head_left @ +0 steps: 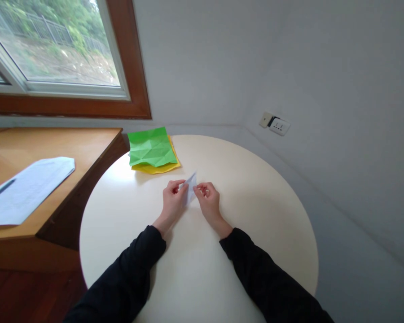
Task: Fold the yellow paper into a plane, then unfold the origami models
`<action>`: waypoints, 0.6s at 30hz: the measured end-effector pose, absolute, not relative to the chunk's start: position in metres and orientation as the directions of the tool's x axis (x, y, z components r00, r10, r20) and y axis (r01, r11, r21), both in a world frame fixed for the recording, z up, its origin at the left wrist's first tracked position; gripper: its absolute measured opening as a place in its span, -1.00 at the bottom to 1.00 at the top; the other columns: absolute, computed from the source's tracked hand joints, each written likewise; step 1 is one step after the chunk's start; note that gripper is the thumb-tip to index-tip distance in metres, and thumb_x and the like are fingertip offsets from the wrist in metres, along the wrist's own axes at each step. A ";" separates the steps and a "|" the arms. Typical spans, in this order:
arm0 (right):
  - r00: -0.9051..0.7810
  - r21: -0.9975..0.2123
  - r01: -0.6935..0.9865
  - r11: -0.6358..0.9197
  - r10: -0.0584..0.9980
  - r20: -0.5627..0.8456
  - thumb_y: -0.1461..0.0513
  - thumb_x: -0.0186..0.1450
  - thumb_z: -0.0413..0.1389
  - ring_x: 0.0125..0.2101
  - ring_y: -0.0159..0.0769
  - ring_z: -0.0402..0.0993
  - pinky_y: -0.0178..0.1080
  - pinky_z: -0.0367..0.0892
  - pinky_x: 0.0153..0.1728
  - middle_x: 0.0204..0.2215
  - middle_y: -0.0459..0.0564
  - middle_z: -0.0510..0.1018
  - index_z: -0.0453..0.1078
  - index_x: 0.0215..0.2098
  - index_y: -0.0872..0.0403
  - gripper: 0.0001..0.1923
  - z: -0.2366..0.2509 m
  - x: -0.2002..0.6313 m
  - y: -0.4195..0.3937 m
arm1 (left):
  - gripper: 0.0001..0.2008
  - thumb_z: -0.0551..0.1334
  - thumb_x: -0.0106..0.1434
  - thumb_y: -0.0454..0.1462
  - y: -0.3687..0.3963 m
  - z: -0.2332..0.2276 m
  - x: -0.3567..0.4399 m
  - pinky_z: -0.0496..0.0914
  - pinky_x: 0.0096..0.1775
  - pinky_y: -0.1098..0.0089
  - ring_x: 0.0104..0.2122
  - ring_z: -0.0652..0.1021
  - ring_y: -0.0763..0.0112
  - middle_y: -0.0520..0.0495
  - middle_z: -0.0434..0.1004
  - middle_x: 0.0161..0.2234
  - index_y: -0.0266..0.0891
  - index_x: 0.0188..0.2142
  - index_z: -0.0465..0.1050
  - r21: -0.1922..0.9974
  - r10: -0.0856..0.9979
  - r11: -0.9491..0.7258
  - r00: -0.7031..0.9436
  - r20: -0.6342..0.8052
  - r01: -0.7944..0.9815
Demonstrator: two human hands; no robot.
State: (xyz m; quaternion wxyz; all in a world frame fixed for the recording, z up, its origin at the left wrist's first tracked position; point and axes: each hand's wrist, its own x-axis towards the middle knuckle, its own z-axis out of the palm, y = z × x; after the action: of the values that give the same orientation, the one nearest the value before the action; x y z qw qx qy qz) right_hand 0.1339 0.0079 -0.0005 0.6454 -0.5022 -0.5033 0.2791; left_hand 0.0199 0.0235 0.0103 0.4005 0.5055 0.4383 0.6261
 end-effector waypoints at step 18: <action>0.147 -0.868 0.180 0.462 0.860 0.489 0.11 0.30 0.01 0.08 -0.21 0.33 -0.08 0.19 0.14 0.04 0.04 0.44 0.39 0.02 0.03 -0.63 0.002 0.124 -0.016 | -0.72 0.34 0.02 -0.21 0.001 0.022 0.017 0.35 -0.08 0.28 -0.19 0.51 0.32 -0.11 0.54 -0.23 -0.27 -0.25 0.47 0.931 0.957 -0.284 -0.002 0.291 -0.229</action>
State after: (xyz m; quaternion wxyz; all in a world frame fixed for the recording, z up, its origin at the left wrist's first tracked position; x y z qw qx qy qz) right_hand 0.1242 -0.0155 0.0017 0.6169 -0.4390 -0.5922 0.2757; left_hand 0.0167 0.0005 0.0219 0.4831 0.5155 0.3530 0.6134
